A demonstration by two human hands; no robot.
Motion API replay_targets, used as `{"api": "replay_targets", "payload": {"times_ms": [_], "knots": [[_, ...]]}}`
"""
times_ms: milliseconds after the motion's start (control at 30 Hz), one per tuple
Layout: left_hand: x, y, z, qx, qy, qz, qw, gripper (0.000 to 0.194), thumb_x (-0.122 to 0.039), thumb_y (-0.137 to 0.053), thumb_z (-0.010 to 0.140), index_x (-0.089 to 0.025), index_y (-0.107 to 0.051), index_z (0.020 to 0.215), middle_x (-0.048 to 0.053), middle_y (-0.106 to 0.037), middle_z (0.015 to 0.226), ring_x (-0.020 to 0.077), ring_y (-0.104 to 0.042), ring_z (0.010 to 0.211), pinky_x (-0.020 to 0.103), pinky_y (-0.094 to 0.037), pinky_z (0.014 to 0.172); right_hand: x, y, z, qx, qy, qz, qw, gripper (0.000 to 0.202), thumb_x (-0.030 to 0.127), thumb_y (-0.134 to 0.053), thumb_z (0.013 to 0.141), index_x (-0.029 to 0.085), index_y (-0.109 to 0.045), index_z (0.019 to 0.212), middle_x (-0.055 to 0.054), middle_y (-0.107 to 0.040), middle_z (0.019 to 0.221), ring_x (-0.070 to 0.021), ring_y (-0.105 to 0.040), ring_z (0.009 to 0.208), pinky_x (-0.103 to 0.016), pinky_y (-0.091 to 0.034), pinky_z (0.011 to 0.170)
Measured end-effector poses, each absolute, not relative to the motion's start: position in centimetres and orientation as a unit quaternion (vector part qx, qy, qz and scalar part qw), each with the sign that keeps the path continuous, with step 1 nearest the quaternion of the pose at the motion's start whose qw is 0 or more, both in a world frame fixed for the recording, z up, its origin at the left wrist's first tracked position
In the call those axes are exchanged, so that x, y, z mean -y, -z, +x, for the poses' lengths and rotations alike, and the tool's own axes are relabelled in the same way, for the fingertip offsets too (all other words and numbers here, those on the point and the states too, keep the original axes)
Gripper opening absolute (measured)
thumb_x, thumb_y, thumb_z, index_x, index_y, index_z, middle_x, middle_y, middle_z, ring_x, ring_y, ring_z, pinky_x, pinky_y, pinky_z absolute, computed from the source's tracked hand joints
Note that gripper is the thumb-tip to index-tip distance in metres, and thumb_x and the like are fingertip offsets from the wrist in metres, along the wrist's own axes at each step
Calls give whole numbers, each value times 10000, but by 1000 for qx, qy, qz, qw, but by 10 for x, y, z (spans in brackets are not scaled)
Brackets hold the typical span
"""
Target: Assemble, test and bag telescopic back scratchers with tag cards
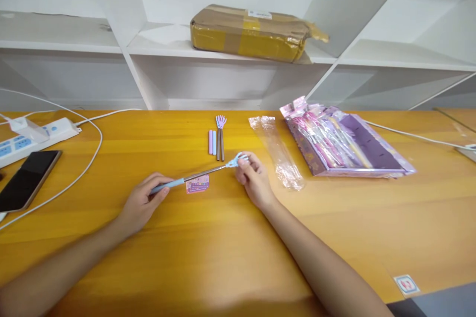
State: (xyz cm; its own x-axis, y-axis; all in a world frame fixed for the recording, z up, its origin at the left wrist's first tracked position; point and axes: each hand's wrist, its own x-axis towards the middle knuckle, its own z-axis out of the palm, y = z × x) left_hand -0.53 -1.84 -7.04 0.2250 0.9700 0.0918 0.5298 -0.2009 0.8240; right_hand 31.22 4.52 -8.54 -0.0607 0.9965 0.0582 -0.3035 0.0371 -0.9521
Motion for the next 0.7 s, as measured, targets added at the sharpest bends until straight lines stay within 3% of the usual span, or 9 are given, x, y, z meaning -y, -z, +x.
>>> {"api": "replay_targets", "payload": {"times_ms": [100,200,367,700], "knots": [[18,71,-6,-535,-330,703,332,229,-347,-545,1037,-230,-720,1127,34,-662,974,176,-599,824,280,-452,703,-52,83,324,475,-533,-408,570,331,524,-714,936,255,-595,1086,59,-489,708,-94,-374,511,-253,-301,497],[18,72,-6,-520,-324,719,328,206,-291,-556,1020,-236,-734,1108,21,-646,940,147,-565,741,257,-429,640,-50,83,326,553,-483,-435,522,345,567,-633,983,247,-592,1105,33,-517,774,-116,-453,553,-266,-353,485],[19,76,-5,-508,-344,728,306,158,-261,-625,985,-242,-738,1094,8,-629,922,108,-523,666,230,-417,592,-40,84,321,613,-450,-458,460,392,600,-518,1042,218,-608,1051,33,-467,732,-115,-426,558,-264,-360,497],[21,76,-6,-500,-368,725,299,89,-255,-701,942,-220,-714,1023,7,-631,922,83,-512,636,208,-424,556,-31,82,313,637,-423,-454,457,418,603,-497,1053,209,-625,997,10,-502,745,-144,-471,657,-288,-385,613]]}}
